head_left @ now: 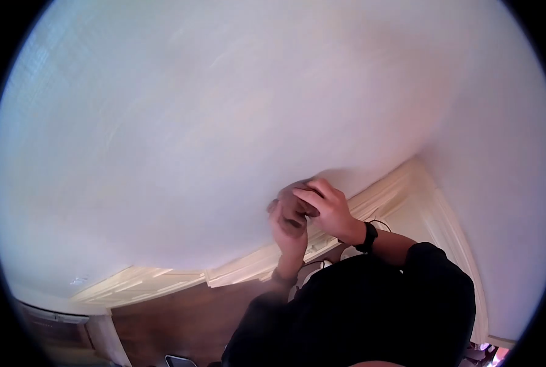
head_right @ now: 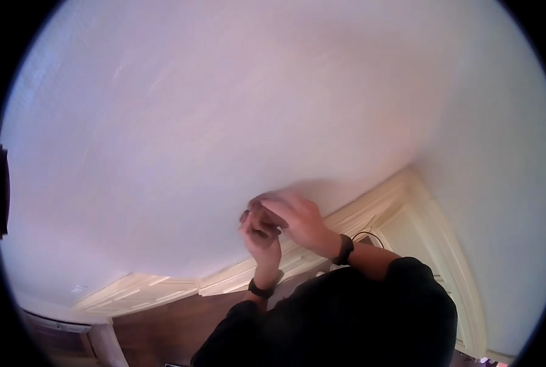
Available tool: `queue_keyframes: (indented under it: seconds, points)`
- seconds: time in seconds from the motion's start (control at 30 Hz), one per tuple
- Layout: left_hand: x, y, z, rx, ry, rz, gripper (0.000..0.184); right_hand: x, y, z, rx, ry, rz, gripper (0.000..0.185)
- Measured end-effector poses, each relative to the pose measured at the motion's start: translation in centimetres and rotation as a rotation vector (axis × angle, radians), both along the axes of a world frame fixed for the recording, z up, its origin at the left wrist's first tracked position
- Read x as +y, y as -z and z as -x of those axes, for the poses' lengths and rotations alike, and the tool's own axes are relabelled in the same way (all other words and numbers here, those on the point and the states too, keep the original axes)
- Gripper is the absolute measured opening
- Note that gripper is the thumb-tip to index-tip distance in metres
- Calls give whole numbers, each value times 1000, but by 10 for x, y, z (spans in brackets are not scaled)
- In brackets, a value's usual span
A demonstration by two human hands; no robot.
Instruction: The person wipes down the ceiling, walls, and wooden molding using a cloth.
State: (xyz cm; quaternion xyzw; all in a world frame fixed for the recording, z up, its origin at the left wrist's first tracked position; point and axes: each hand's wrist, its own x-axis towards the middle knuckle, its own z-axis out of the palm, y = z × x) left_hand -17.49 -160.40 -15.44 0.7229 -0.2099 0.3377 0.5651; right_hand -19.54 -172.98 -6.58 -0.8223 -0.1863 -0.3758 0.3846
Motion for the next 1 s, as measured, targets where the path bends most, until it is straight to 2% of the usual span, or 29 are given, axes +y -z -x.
queue_keyframes:
  seconds: [0.03,0.13,0.17,0.23,0.3,0.4,0.43,0.53,0.57,0.67,0.73,0.77,0.83,1.0]
  points:
    - [-2,-13,-2,-5,3,-3,58,-3,-3,-1,-30,11,3,56]
    - [-10,-67,-8,-37,151,-232,55,-18,-27,-3,-127,66,-28,55]
    - [-21,-65,-12,-96,159,-145,52,-27,-24,-3,-115,108,-19,56]
    - [-48,-48,-16,-211,171,38,46,-41,-18,-3,-79,165,-49,56]
    - [-60,-27,-16,-125,190,-15,52,-56,-3,-2,-43,213,-61,56]
    - [-71,1,-11,-3,248,-84,41,-72,35,2,63,254,-93,53]
    - [-71,11,-9,38,268,-106,34,-74,48,0,41,226,-76,52]
    - [-70,33,-3,6,135,-90,36,-75,73,-3,-29,116,-19,50]
    - [-64,38,0,89,135,-126,39,-73,75,-6,-54,73,9,50]
    - [-51,25,2,219,79,-132,45,-65,58,-14,-56,-105,-11,51]
    - [-56,15,5,150,-29,-8,50,-66,39,-17,11,-223,-41,52]
    - [-57,4,4,105,-77,-20,46,-66,27,-19,-30,-238,-49,52]
    - [-72,-33,0,8,-178,25,36,-73,2,-22,-99,-267,-39,51]
    - [-115,-101,-3,-107,-210,-19,43,-110,-42,-29,-287,-119,-48,49]
